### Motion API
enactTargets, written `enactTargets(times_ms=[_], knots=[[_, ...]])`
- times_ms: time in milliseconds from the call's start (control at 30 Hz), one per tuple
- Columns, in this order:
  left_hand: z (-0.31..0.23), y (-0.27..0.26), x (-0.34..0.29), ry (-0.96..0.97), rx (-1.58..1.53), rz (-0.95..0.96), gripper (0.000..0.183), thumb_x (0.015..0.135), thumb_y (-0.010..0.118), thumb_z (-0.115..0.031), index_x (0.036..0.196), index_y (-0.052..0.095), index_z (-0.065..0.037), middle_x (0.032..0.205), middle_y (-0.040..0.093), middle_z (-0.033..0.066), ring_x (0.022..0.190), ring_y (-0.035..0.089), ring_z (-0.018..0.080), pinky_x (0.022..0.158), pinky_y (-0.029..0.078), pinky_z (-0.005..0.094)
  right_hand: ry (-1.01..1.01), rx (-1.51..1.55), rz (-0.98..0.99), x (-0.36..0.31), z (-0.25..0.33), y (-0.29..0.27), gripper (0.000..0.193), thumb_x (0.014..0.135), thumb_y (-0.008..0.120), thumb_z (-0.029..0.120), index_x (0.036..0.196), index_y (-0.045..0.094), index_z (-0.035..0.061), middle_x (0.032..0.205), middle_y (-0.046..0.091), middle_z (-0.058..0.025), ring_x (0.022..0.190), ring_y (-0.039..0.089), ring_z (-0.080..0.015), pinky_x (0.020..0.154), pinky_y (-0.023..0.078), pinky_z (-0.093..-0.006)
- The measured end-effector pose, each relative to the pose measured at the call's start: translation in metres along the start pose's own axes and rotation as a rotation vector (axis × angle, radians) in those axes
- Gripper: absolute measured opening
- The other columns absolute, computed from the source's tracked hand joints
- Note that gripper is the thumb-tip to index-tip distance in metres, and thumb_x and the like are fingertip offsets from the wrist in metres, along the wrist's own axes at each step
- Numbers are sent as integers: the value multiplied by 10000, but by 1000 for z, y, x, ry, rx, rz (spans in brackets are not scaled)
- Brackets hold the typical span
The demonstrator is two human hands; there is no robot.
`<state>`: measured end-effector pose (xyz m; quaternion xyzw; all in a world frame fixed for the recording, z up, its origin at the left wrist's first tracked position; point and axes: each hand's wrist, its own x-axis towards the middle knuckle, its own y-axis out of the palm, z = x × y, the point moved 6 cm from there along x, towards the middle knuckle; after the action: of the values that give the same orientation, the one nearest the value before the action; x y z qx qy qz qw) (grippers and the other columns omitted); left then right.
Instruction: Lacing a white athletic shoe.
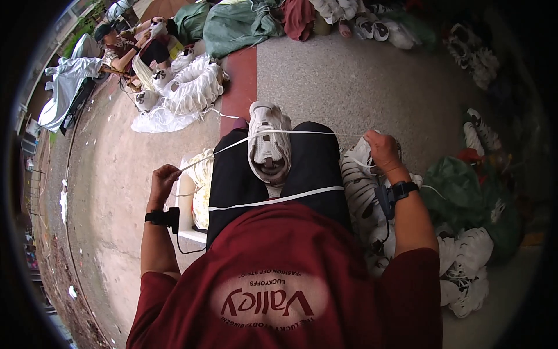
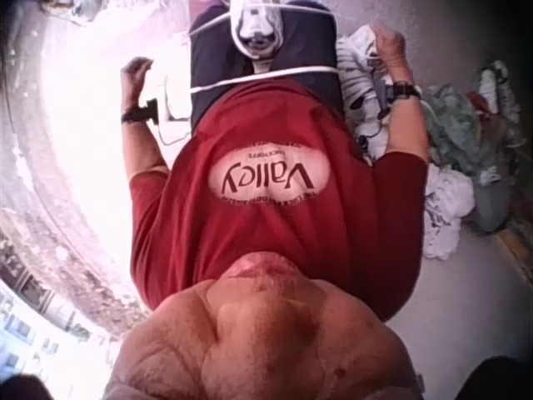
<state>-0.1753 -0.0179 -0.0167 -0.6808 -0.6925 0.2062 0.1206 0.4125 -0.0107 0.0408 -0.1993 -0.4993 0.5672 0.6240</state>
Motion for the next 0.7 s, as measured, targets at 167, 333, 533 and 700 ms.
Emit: enactTargets(times_ms=[167, 333, 533, 700], knots=[[-78, -27, -7, 216, 167, 17, 60, 789, 655, -4, 753, 608, 7, 666, 581, -10, 635, 500, 51, 568, 430, 212, -209, -75, -81, 66, 28, -42, 84, 811, 549, 123, 807, 595, 53, 705, 563, -210, 680, 560, -401, 564, 445, -441], [-97, -38, -6, 61, 777, -1, 129, 677, 668, -4, 798, 642, -41, 723, 647, 124, 650, 632, 239, 596, 488, 327, -258, -183, -10, 100, 49, -46, 92, 814, 525, 131, 776, 526, 47, 681, 536, -215, 675, 539, -414, 567, 424, -465], [-104, 61, 21, 415, 187, 105, 260, 747, 678, -71, 980, 600, 15, 870, 655, 143, 854, 640, 255, 761, 495, 313, -175, -163, -22, 93, 45, -37, 73, 824, 546, 105, 844, 572, 40, 729, 543, -226, 716, 519, -432, 571, 426, -427], [-120, 160, 73, 450, 135, 176, 257, 784, 672, -128, 964, 597, 39, 895, 648, 137, 817, 622, 185, 703, 495, 299, -139, -168, 45, 91, 40, -37, 63, 816, 555, 92, 816, 556, 29, 735, 540, -227, 720, 520, -430, 576, 430, -416]])
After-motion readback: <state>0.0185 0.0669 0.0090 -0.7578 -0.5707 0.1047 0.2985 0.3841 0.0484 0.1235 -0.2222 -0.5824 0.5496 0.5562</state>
